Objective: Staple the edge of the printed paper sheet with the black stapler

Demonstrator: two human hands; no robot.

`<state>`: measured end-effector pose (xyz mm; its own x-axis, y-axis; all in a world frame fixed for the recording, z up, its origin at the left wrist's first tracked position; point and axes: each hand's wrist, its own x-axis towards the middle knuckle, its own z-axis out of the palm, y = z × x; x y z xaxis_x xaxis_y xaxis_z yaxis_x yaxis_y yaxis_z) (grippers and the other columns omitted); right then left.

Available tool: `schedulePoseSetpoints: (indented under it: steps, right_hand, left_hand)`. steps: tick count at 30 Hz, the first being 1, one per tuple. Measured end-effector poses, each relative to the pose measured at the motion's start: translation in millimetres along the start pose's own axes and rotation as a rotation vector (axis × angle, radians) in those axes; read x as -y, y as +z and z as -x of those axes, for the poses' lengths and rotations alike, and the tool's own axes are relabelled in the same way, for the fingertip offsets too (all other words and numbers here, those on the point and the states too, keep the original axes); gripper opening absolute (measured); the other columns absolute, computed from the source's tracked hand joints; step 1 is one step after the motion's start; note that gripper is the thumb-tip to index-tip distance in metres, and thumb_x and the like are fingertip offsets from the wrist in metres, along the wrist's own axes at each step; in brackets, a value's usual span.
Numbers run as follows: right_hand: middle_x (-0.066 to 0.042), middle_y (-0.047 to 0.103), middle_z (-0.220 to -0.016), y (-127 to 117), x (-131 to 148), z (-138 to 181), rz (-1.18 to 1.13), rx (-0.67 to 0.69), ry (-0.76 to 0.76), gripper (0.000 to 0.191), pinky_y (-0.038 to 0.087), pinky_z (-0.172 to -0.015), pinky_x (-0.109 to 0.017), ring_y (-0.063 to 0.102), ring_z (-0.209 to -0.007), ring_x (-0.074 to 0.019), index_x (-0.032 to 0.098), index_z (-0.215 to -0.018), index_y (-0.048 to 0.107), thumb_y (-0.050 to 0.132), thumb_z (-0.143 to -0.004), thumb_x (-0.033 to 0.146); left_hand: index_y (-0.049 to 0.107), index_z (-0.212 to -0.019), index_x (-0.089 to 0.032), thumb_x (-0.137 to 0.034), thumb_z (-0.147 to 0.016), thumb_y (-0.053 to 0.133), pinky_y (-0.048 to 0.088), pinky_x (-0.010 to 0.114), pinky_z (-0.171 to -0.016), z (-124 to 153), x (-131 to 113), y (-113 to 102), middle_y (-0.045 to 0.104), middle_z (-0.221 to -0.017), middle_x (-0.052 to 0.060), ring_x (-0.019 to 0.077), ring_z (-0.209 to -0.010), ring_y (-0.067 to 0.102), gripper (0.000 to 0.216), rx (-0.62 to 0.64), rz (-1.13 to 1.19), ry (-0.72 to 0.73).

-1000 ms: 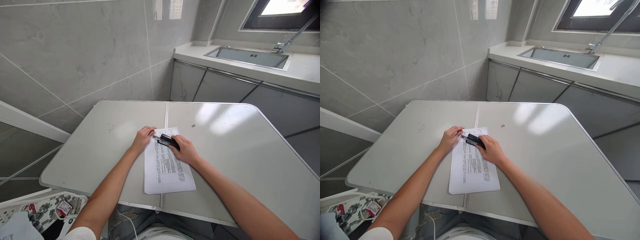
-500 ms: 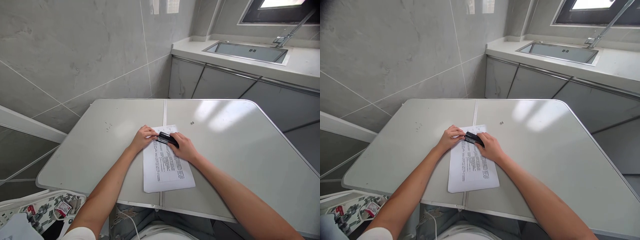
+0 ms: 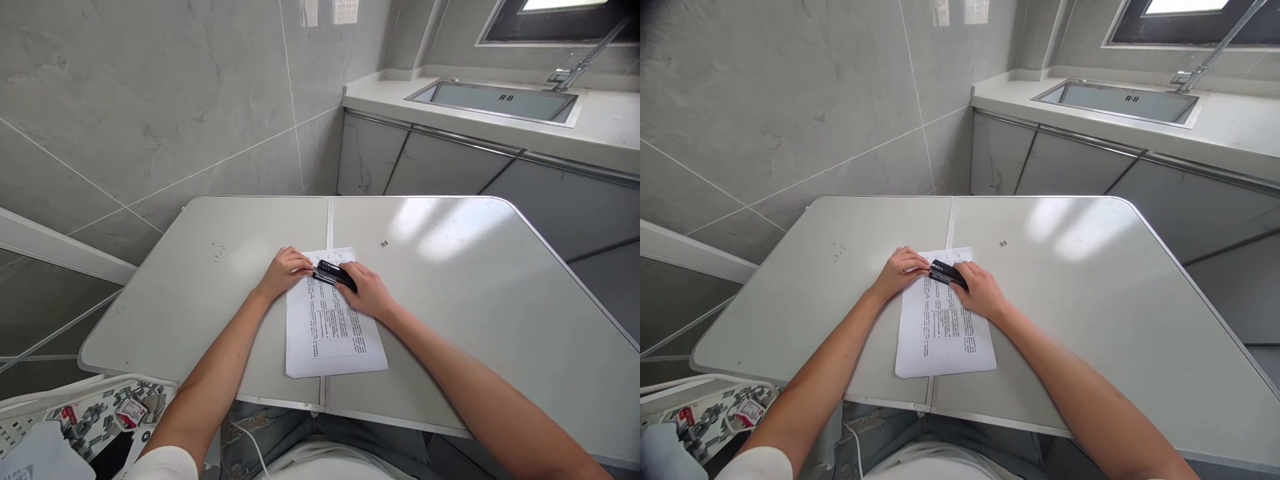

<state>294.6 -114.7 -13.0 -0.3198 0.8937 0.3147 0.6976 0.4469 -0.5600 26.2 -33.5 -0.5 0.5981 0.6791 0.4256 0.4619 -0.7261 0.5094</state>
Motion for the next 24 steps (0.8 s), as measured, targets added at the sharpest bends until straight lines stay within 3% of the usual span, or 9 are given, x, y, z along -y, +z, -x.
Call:
schedulePoseSetpoints:
  steps: [11,24]
  right_hand:
    - [-0.008,0.068,-0.104,-2,1,-2,-0.022,0.007,0.01,0.02,0.047,-0.073,-0.034,0.063,-0.092,-0.0244,0.023,-0.117,0.058,0.059,-0.098,0.031]
    - [-0.008,0.068,-0.103,-4,1,-2,-0.025,0.011,0.016,0.022,0.047,-0.073,-0.035,0.063,-0.091,-0.0248,0.024,-0.118,0.058,0.059,-0.098,0.031]
  left_hand:
    - [0.081,-0.092,-0.03,-0.035,-0.097,0.071,0.049,0.044,-0.092,3,2,-8,0.079,-0.103,0.004,0.0228,-0.097,0.06,0.012,0.041,0.027,0.064]
    - [0.081,-0.096,-0.031,-0.037,-0.101,0.065,0.051,0.044,-0.087,3,3,-13,0.082,-0.101,0.005,0.0228,-0.096,0.066,0.017,0.072,0.034,0.096]
